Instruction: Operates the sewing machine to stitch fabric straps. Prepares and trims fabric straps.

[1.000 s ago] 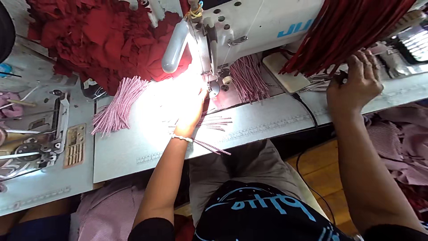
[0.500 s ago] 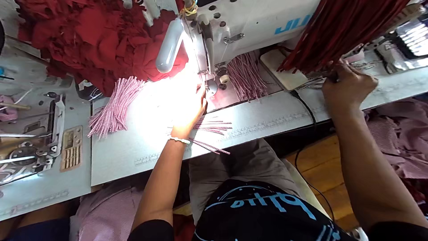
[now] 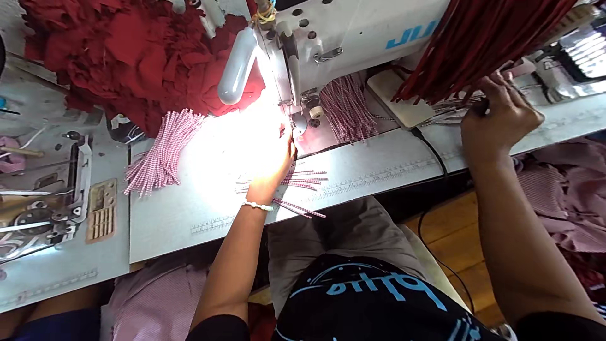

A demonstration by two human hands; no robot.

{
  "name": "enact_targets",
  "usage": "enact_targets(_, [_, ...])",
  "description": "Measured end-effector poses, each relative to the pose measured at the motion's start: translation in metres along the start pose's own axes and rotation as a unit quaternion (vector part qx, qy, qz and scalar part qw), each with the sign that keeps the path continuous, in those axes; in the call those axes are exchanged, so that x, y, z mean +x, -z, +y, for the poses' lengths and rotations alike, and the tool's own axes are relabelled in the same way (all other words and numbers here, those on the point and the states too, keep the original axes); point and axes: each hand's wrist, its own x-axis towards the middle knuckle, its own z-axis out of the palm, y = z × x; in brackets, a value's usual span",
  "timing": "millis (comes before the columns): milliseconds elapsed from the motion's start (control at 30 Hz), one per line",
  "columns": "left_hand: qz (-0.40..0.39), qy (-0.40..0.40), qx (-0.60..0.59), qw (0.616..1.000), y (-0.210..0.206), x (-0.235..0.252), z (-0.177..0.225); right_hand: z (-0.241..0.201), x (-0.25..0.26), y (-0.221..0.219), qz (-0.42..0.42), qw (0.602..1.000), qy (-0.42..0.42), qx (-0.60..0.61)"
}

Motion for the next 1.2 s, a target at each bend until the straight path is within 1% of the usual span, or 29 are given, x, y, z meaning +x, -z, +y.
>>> enact_targets(133, [0.019,-0.014,0.028,0.999,-0.001,0.005,-0.005,-0.001,0.003,-0.002,0.017,1.000,0.007,-0.003])
enact_targets(200, [0.013,-0.008,0.008,1.000,0.004,0.004,-0.004,-0.002,0.007,-0.005,0.036,0.999,0.009,-0.007])
enact_targets(300, [-0.021,0.001,-0.098,0.995,0.022,-0.005,0.001,-0.001,0.004,-0.001,0.012,1.000,0.011,0.011])
enact_targets(367, [-0.024,-0.025,-0.169,0.985,0.027,-0.016,0.001,-0.002,0.003,0.002,-0.001,1.000,0.011,0.015])
enact_targets(433, [-0.032,-0.040,-0.211,0.976,0.023,-0.028,-0.002,-0.002,0.003,0.003,-0.004,1.000,0.008,0.014])
enact_targets(467, [-0.038,-0.032,-0.211,0.976,0.020,-0.032,-0.005,-0.002,0.002,0.003,-0.004,1.000,0.008,0.012])
enact_targets(533, [-0.025,-0.009,-0.195,0.981,0.016,-0.033,-0.009,-0.004,0.002,0.004,0.001,1.000,0.017,0.010])
enact_targets(667, [0.022,-0.032,-0.191,0.981,0.009,-0.015,-0.020,-0.001,0.004,-0.001,0.012,1.000,0.023,0.014])
enact_targets(767, [0.070,-0.043,-0.115,0.990,0.006,-0.002,-0.026,0.000,0.005,0.000,0.005,1.000,0.018,0.013])
enact_targets(900, [0.079,-0.054,-0.090,0.991,0.003,0.011,-0.031,0.001,0.004,0.000,0.005,1.000,0.021,0.004])
enact_targets(1000, [0.065,-0.033,-0.124,0.990,0.005,0.027,-0.029,-0.002,0.004,0.001,0.002,1.000,0.023,0.007])
enact_targets(1067, [0.046,-0.030,-0.117,0.992,0.008,0.012,-0.027,-0.002,0.003,0.001,0.002,1.000,0.025,0.008])
enact_targets(1100, [0.043,-0.044,-0.115,0.991,0.013,0.004,-0.022,-0.002,0.003,0.002,0.003,1.000,0.025,0.009])
enact_targets(1133, [0.031,-0.051,-0.124,0.990,0.019,-0.001,-0.016,-0.002,0.003,0.002,0.004,1.000,0.025,0.010])
enact_targets(1200, [-0.001,-0.040,-0.161,0.986,0.026,-0.008,-0.003,-0.001,0.004,0.001,0.001,1.000,0.024,0.011])
